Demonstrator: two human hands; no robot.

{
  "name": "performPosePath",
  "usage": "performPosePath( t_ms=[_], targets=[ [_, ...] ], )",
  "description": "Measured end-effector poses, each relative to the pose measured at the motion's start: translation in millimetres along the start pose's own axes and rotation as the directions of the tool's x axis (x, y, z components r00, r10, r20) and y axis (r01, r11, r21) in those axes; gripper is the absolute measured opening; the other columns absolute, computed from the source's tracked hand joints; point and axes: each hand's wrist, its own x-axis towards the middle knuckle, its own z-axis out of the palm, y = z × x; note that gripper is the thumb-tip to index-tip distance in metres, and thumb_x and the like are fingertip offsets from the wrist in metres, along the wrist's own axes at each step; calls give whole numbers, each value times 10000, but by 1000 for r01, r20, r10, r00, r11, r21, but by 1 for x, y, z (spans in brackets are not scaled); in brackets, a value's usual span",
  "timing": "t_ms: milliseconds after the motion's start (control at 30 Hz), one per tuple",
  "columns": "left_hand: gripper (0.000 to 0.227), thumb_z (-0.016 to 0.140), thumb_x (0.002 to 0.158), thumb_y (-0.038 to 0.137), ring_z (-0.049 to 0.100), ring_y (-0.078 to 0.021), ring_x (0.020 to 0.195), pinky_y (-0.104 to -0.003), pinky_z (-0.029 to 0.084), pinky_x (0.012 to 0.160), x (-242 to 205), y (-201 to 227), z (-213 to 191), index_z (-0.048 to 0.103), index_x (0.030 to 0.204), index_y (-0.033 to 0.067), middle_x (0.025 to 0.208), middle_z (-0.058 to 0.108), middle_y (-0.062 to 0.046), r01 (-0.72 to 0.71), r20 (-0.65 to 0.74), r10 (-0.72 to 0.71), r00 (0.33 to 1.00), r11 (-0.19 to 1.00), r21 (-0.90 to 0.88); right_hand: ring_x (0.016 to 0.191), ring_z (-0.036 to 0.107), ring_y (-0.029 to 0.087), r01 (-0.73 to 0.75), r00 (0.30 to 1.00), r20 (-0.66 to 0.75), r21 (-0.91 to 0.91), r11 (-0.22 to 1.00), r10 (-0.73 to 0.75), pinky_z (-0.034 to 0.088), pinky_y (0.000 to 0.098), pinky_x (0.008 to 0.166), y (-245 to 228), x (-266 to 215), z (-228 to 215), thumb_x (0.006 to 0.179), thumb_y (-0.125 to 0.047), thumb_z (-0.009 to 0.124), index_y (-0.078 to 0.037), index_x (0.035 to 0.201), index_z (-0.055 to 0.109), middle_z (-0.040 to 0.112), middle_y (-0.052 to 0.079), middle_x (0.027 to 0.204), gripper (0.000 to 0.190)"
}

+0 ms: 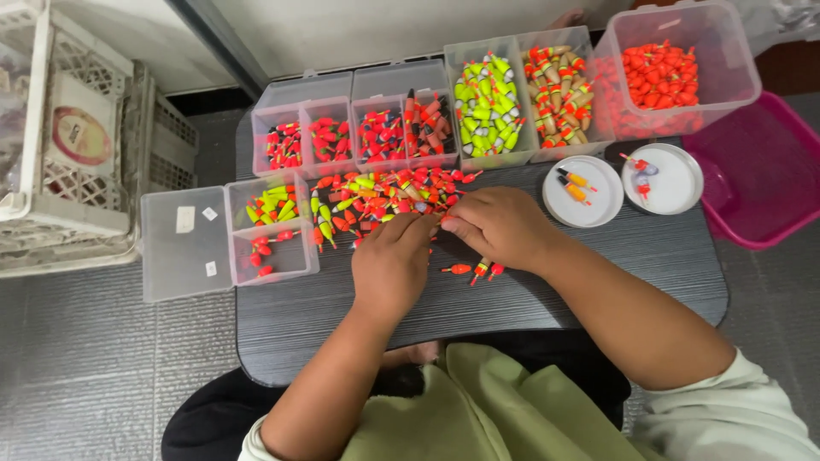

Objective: Assembling fishing floats by joining stems to bodies and sorting them into plastic containers.

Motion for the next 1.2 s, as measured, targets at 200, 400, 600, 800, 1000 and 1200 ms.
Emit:
performPosePath(
  t_ms=[200,400,600,800,1000,1200],
  targets=[
    [274,688,956,196,721,-260,773,-357,589,623,18,16,-22,680,1227,150,979,678,-62,64,-32,-67,997,995,-81,784,676,317,-91,972,-233,-294,952,21,539,438,739,32,4,-64,976,-284,732,-103,992,695,646,89,798,185],
    [166,653,988,160,693,-251,854,-382,548,624,9,14,-17,694,1149,160,1088,685,-42,-31,89,46,995,986,-165,833,588,323,-528,757,-645,-506,682,107,471,474,706,64,-10,-124,1033,-68,784,19,1359,608,609,86,879,381],
    [159,710,893,190,716,-235,790,-325,586,650,7,10,-8,754,1045,201,927,678,-10,-54,-18,53,998,996,-68,872,668,313,-310,931,-236,-99,946,280,534,424,835,36,-1,-89,903,-66,737,-114,1097,750,648,74,776,200],
    [162,698,898,141,708,-218,753,-314,580,618,12,12,-16,756,1039,197,894,675,4,25,-85,-31,996,996,-81,768,667,330,-125,983,125,-101,987,137,539,463,713,-3,18,-49,866,-227,728,-167,1024,748,653,72,735,170],
    [140,692,902,128,712,-240,761,-332,587,633,14,14,-19,757,1017,174,886,675,-13,37,-74,-45,996,992,-117,872,679,307,-87,951,265,-268,960,160,549,454,767,-1,16,-23,921,-353,660,-165,1141,706,669,64,916,293],
    [117,692,906,138,718,-252,760,-345,587,629,13,13,-17,748,1003,168,877,676,-21,50,-58,-56,997,993,-104,923,646,238,-43,938,309,-344,938,156,547,402,767,4,12,-13,899,-391,652,-207,1030,705,624,-5,936,232]
  ],
)
